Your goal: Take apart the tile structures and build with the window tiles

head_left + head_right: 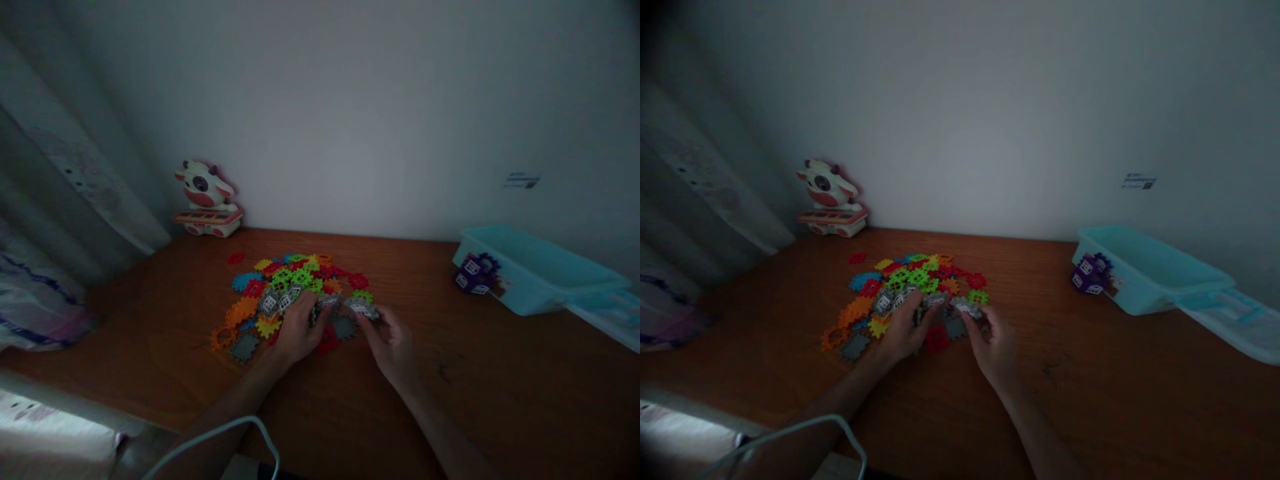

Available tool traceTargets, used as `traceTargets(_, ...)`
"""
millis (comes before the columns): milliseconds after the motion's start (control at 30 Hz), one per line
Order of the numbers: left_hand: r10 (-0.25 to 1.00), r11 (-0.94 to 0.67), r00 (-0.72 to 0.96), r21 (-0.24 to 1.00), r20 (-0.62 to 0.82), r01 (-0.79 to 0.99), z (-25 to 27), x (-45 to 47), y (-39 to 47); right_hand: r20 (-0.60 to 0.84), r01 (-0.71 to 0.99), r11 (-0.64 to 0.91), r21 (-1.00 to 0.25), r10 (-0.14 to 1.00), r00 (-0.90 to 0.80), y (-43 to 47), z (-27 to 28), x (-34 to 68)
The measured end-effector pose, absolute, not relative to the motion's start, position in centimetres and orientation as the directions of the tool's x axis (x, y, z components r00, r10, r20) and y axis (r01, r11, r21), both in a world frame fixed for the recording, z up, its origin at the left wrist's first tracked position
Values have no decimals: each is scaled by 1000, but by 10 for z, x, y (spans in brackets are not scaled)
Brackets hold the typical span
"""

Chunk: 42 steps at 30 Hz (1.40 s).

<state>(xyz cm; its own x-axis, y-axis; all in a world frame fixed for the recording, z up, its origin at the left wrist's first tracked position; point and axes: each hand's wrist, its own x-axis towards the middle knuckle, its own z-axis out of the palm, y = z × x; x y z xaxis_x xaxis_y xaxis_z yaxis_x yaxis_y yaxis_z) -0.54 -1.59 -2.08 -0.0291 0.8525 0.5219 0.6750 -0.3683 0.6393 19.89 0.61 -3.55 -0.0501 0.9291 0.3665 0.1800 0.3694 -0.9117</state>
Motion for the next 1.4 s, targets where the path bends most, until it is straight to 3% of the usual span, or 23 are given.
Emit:
traceTargets(100,877,-268,-198,787,438,556,-17,-13,-11,238,-84,233,-969,970,-42,17,-36,206)
traceTargets(200,911,-193,-305,941,277,278,-17,-13,-6,120,-255,77,-964,980,-158,25,-36,212)
traceTargets(367,986,-63,-160,990,42,-129,-25,11,-9,28,-189,-43,-981,933,-359,16,-38,201)
traceTargets(467,991,-100,-92,994,96,-38,-28,22,-15,34,-84,4,-996,932,-361,6,-39,192)
traceTargets(633,965,-185,-150,963,216,196,-25,19,-21,87,-78,63,-995,929,-360,-1,-32,187)
traceTargets(967,932,-210,-263,963,249,170,-18,23,-30,126,-153,74,-985,924,-361,-2,-28,186)
traceTargets(1233,855,-334,-313,901,413,277,-22,19,-39,188,-200,109,-974,878,-441,-10,-21,186)
traceTargets(1333,827,-333,-414,925,380,184,-19,11,-32,196,-164,133,-977,857,-476,-12,-20,191)
traceTargets(1400,728,-413,-588,910,351,33,-11,-3,-21,202,-134,155,-979,843,-499,-12,-23,194)
